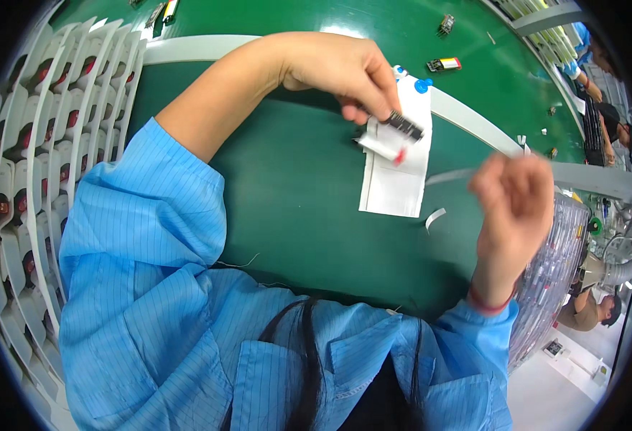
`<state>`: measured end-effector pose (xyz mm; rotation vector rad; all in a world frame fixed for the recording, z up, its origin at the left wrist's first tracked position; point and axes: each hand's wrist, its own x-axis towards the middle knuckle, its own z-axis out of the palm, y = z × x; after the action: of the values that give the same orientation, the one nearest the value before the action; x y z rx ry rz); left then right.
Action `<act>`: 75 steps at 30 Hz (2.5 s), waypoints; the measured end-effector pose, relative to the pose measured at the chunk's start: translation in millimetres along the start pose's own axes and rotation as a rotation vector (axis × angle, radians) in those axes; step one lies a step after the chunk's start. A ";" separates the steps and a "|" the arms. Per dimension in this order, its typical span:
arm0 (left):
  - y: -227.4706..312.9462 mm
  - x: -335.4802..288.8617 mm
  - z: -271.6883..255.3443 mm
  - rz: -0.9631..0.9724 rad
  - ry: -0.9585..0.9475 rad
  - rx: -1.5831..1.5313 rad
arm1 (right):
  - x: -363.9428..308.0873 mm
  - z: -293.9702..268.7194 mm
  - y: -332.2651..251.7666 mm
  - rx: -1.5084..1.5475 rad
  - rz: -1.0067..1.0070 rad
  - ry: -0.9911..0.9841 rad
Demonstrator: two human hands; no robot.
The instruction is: The person assembles small electronic modules by placing a printed circuit board onto a plastic housing, then securing it with small screws using a precision screwdriver.
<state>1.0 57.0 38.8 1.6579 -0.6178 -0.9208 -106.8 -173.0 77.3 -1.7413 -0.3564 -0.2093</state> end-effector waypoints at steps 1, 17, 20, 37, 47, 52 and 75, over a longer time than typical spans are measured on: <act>1.8 3.9 2.9 0.030 0.128 -0.147 | 19.6 -7.6 2.4 0.154 0.158 0.030; -7.4 17.6 6.4 -0.002 0.262 -0.381 | 68.0 -22.0 55.4 0.438 0.468 -0.181; -16.4 28.0 19.5 0.053 0.310 -0.478 | 58.5 1.1 67.5 0.416 0.388 -0.009; -18.1 30.5 25.1 0.097 0.288 -0.552 | 50.9 13.6 84.0 0.295 0.271 0.183; -18.8 31.5 25.6 0.107 0.285 -0.509 | 48.8 15.3 82.5 0.120 0.078 0.140; -17.4 29.6 26.8 0.070 0.299 -0.509 | 48.2 16.0 80.5 0.105 0.082 0.140; -8.3 17.9 20.9 0.093 -0.185 -0.722 | 62.7 -8.5 53.3 0.305 0.290 -0.243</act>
<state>-6.7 33.6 23.9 0.9005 -0.4079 -1.0750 -29.0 -182.7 50.7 -1.4958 -0.2897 0.2563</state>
